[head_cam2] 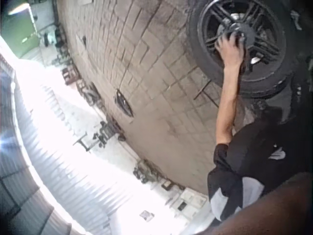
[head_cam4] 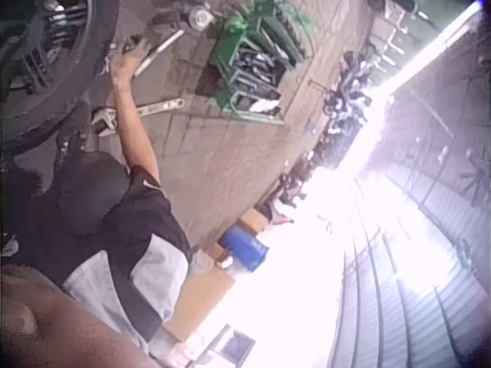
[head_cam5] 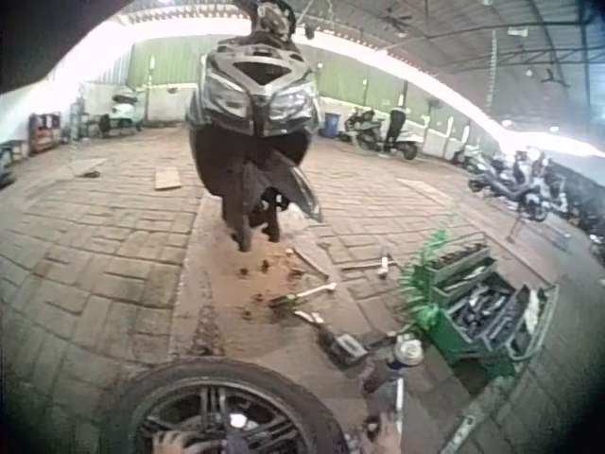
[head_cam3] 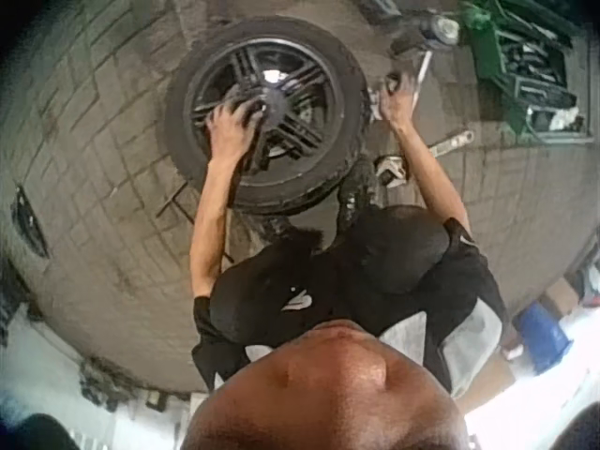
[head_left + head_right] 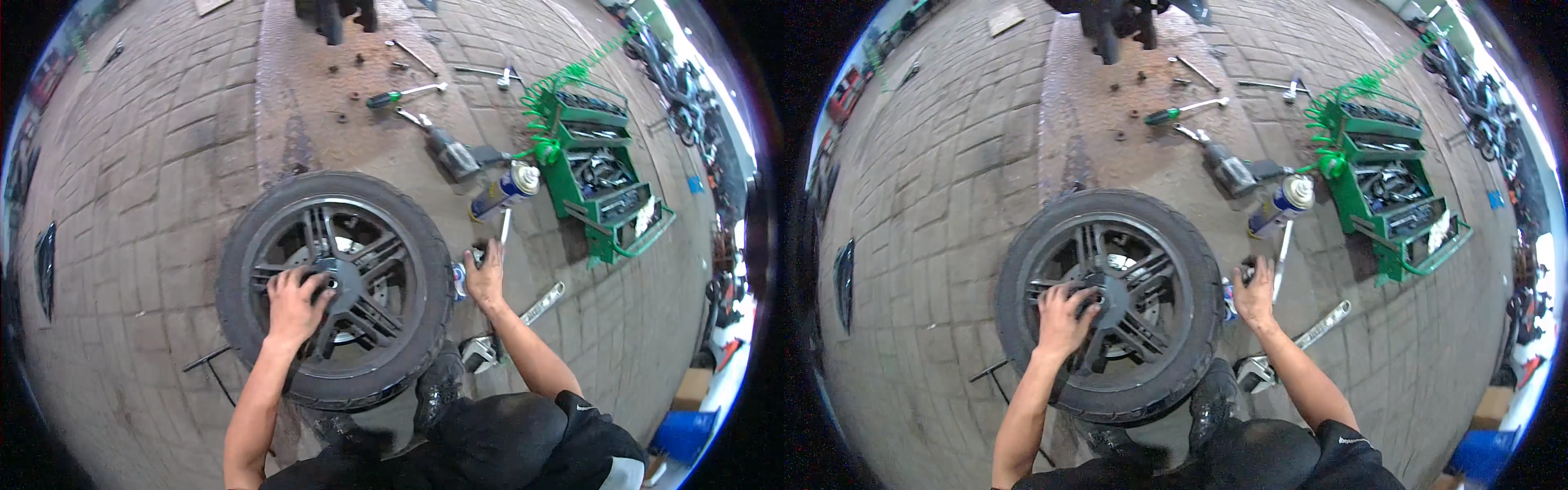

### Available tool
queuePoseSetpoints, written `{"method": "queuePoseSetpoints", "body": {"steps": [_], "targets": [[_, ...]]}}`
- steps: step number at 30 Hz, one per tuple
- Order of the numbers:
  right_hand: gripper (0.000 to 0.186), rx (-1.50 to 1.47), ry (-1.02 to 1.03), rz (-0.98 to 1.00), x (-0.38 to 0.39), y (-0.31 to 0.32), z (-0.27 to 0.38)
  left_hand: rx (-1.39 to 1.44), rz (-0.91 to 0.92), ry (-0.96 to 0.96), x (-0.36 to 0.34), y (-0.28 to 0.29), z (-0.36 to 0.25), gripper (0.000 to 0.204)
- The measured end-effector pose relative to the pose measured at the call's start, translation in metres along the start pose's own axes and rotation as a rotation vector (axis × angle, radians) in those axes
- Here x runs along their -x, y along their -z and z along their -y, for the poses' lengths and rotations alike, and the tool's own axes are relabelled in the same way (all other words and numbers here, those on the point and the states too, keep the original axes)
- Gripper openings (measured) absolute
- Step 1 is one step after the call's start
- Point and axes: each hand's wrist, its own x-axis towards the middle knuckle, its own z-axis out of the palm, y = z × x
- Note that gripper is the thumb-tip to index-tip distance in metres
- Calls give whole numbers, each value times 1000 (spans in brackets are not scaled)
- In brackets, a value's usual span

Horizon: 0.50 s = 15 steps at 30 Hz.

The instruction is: The person holds a small box, removes a component, and then uses a hammer and a metal rod to drive a bearing into the center of a motorcycle wheel.

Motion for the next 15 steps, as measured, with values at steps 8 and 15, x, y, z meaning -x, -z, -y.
{"method": "queuePoseSetpoints", "body": {"steps": [8, 15], "targets": [[54, 200, -154, 519, 80, 34, -70, -23, 25, 105, -4, 4, -2, 34], [52, -173, -168, 245, 58, 60, -29, 9, -207, 189, 25, 28, 14, 48]]}}
